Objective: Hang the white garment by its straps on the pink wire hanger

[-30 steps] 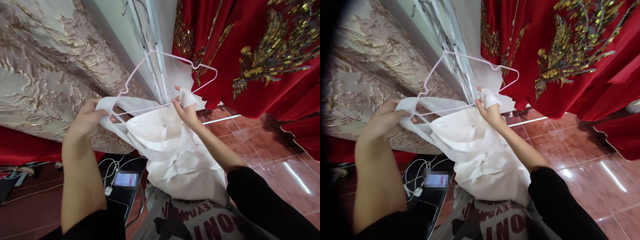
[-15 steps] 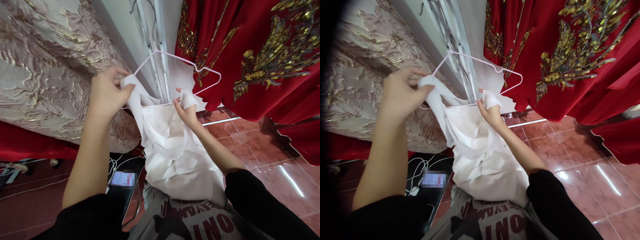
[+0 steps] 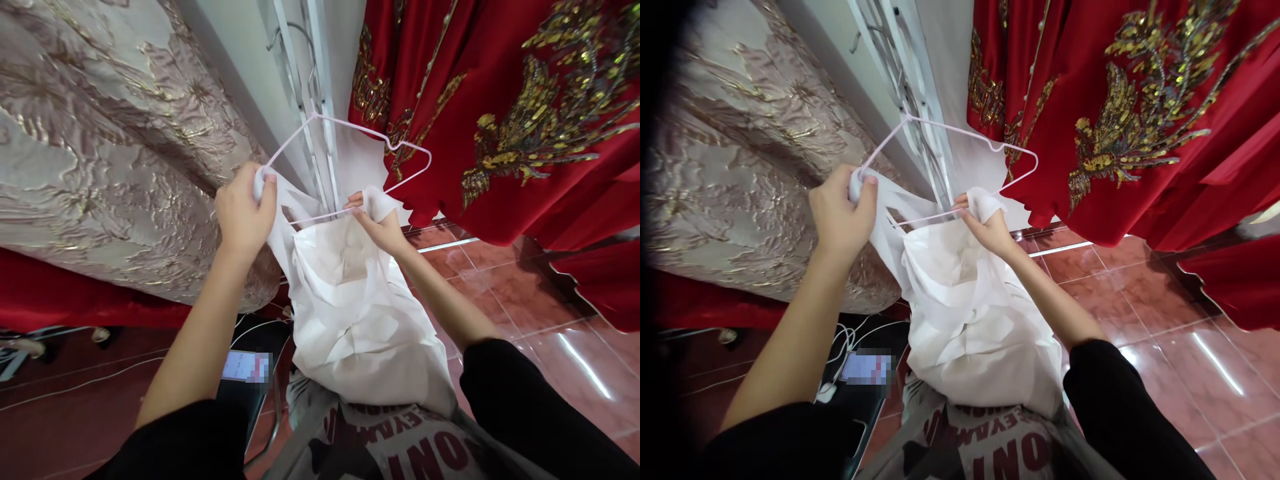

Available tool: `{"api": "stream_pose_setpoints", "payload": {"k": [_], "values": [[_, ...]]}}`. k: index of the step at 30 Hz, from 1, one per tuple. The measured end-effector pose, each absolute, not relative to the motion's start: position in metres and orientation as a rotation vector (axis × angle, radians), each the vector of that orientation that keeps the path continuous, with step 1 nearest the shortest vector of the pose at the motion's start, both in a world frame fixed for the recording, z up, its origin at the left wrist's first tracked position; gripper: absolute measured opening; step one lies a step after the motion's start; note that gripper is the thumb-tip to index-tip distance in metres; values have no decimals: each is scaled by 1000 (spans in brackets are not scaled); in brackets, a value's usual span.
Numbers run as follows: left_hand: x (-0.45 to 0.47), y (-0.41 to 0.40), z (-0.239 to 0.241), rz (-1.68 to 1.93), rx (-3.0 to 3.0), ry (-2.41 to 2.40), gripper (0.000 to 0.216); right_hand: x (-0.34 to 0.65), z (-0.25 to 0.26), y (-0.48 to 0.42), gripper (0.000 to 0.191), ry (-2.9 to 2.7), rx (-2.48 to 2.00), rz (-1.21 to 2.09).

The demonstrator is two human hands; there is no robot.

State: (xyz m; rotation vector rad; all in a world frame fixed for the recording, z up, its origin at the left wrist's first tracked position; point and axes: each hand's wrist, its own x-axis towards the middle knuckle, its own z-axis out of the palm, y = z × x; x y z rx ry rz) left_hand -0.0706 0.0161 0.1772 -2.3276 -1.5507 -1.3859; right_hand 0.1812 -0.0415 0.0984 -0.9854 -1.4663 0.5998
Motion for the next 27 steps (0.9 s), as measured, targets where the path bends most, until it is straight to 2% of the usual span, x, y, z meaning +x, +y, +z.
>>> {"api": "stream_pose_setpoints", "payload": {"k": [3,7,9,14,18,23,27], "values": [[-79,14,181,-1338,-2305,-1548,19,209,105,-54,44,-1486,-978,939],[-93,18,190,-1299,-2354,-1516,37,266,112,-62,26,-1534,-1153,1210],[-98,21,193,-1299,-2363,-1478,40,295,124,-58,23,-1531,-1301,1157],[-101,25,198,-1288,-2347,-1482,42,334,181,-29,34,-1290,-1666,885],[-102,26,198,-1297,-2359,-1479,41,333,217,5,38,-1332,-1719,691],[-104,25,199,-1290,-2367,-1478,43,321,222,39,43,-1403,-1917,431],[-106,24,199,-1325,-2389,-1407,43,304,217,34,48,-1392,-1989,526]]}}
